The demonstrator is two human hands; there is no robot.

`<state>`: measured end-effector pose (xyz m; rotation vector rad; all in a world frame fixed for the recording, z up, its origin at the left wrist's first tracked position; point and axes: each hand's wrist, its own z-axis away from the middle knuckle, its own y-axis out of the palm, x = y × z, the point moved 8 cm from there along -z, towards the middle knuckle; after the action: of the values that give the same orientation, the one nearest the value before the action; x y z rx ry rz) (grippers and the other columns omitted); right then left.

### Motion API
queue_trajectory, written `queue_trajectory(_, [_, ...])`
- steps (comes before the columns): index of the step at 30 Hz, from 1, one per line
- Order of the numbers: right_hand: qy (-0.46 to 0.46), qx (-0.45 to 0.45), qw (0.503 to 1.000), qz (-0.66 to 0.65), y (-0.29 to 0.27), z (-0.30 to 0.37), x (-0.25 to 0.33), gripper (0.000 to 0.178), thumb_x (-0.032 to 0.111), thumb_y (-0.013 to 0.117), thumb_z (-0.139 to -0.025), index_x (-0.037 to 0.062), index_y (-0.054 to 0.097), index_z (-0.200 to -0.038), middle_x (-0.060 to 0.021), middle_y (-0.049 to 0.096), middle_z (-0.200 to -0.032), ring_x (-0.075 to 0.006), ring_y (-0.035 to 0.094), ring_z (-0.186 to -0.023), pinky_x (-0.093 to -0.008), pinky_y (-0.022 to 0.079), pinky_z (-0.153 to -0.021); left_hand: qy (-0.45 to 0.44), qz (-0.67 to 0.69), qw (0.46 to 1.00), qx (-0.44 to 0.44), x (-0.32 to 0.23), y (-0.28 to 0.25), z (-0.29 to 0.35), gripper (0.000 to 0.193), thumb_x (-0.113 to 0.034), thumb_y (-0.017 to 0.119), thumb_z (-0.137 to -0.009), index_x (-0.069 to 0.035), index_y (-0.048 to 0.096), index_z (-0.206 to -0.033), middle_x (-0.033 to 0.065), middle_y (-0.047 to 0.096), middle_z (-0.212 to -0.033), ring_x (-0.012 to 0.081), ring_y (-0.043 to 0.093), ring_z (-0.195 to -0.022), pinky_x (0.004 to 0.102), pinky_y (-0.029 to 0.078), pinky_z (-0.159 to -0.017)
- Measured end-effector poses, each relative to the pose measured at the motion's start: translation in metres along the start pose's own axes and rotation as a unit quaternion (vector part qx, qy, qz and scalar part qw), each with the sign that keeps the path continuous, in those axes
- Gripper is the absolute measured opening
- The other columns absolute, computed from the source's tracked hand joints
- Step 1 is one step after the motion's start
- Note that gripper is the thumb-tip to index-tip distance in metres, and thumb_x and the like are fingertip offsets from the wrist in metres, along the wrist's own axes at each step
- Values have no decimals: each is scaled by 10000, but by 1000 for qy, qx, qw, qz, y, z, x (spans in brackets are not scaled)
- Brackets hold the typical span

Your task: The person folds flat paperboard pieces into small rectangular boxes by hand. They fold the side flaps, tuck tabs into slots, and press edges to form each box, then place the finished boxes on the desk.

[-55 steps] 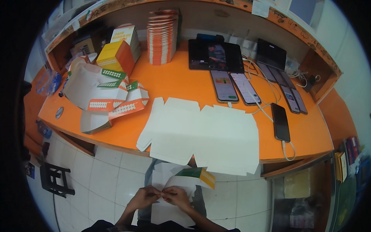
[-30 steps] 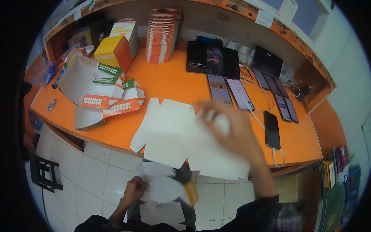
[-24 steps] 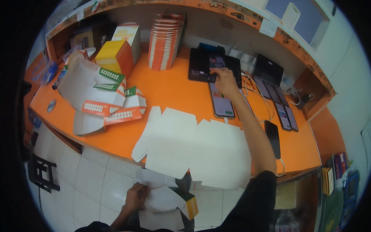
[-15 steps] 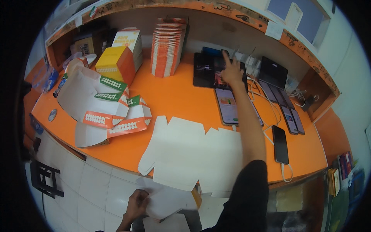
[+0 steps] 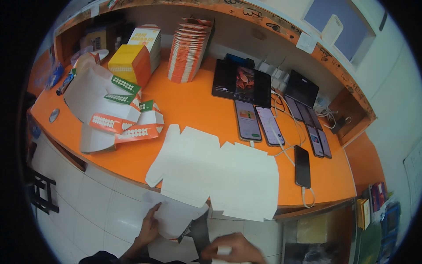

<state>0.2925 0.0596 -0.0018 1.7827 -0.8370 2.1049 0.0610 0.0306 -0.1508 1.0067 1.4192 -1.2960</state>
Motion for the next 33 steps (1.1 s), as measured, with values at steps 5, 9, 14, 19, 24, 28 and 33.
queue_trajectory(5, [234,-348,907,43,36,32,-137,171,180,546,-943,17,589,-973,-91,636,-932,-163,625,-835,-277,492,-760,26,92,988,-123,17,-1,8,424,137,313,-752,-52,341,-1130,178,420,-1187,222,487,-1004,325,395,-922])
queue_trajectory(9, [223,-243,906,-264,112,0,-167,280,257,470,-992,95,354,-1188,-173,539,-1144,-259,634,-952,-356,508,-807,-12,159,984,-82,28,19,12,300,107,342,-809,-65,338,-1055,158,417,-1187,191,461,-987,303,388,-874])
queue_trajectory(14, [255,-222,838,-427,114,-14,-171,312,181,451,-998,133,232,-1215,-193,518,-1173,-304,622,-995,-386,525,-806,-12,111,993,-40,18,30,19,200,-30,452,-931,-19,389,-1121,156,429,-1246,174,470,-1056,293,403,-882])
queue_trajectory(19, [207,-271,869,-358,101,-28,-184,287,60,554,-932,101,359,-1139,-133,570,-1074,-199,598,-827,-317,517,-724,-142,279,949,-29,24,34,26,343,-170,536,-960,9,474,-1246,149,451,-1313,164,505,-1110,280,481,-810])
queue_trajectory(24, [198,-296,868,-346,96,-34,-195,295,28,626,-876,81,452,-1109,-78,605,-963,-143,562,-782,-282,498,-684,-219,388,892,-76,28,35,36,301,-145,561,-947,-27,523,-1221,126,562,-1191,152,571,-1032,251,493,-823])
queue_trajectory(28, [179,-258,895,-316,93,-35,-178,425,26,646,-861,74,441,-1230,-90,632,-985,-154,608,-847,-290,511,-742,-234,247,940,2,40,32,38,361,-120,639,-894,-36,521,-1224,74,629,-1000,111,593,-857,238,497,-741])
queue_trajectory(33, [199,-219,900,-320,95,-34,-162,570,-12,657,-841,72,397,-1341,-117,650,-1013,-174,640,-895,-314,523,-803,-181,151,972,18,33,30,32,424,-126,670,-871,-35,506,-1251,50,648,-905,99,593,-746,235,488,-707])
